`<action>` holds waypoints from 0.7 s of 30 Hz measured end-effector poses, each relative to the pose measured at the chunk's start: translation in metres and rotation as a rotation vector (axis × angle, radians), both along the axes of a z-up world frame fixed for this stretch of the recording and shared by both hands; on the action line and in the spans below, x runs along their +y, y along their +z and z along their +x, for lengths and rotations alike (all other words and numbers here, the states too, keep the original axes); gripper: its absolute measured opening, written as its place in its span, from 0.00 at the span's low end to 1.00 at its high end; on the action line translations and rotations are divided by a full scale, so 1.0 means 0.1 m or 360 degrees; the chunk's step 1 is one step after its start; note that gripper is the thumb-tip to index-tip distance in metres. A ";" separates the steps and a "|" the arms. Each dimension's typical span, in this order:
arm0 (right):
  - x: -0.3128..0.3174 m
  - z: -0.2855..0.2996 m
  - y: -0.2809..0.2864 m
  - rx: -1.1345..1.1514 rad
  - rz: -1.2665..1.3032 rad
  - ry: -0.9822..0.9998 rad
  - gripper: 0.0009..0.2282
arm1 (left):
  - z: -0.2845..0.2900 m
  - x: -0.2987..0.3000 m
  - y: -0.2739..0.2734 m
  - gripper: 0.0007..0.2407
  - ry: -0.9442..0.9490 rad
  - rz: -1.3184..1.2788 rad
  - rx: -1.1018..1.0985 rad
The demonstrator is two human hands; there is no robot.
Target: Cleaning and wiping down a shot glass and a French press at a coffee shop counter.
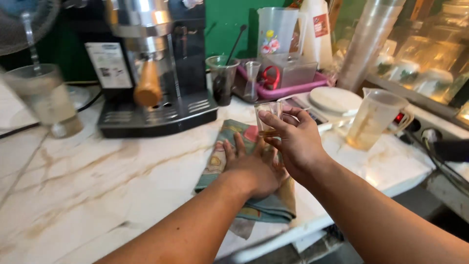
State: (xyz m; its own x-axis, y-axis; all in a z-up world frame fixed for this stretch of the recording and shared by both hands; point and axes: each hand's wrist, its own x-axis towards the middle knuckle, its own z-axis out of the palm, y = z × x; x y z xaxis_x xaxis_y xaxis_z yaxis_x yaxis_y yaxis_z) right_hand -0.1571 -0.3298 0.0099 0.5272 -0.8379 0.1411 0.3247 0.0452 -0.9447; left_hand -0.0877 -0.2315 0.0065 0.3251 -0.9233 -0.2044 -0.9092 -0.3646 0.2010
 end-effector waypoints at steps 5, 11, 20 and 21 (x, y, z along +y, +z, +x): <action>-0.69 -0.02 -0.02 0.0099 0.0031 -0.0035 0.20 | 0.05 -0.57 0.01 0.33 -0.0144 -0.0095 0.0042; -1.14 0.03 -0.35 -0.0068 0.0108 0.0179 0.17 | 0.27 -0.93 -0.01 0.33 -0.0191 -0.0335 0.0165; -1.08 -0.08 -0.37 -0.0405 0.0314 0.0356 0.14 | 0.70 -1.24 -0.46 0.17 0.0255 -0.1129 0.0800; -1.04 -0.08 -0.34 -0.0390 0.0334 0.0345 0.14 | 0.70 -1.24 -0.42 0.21 0.0494 -0.1129 0.0286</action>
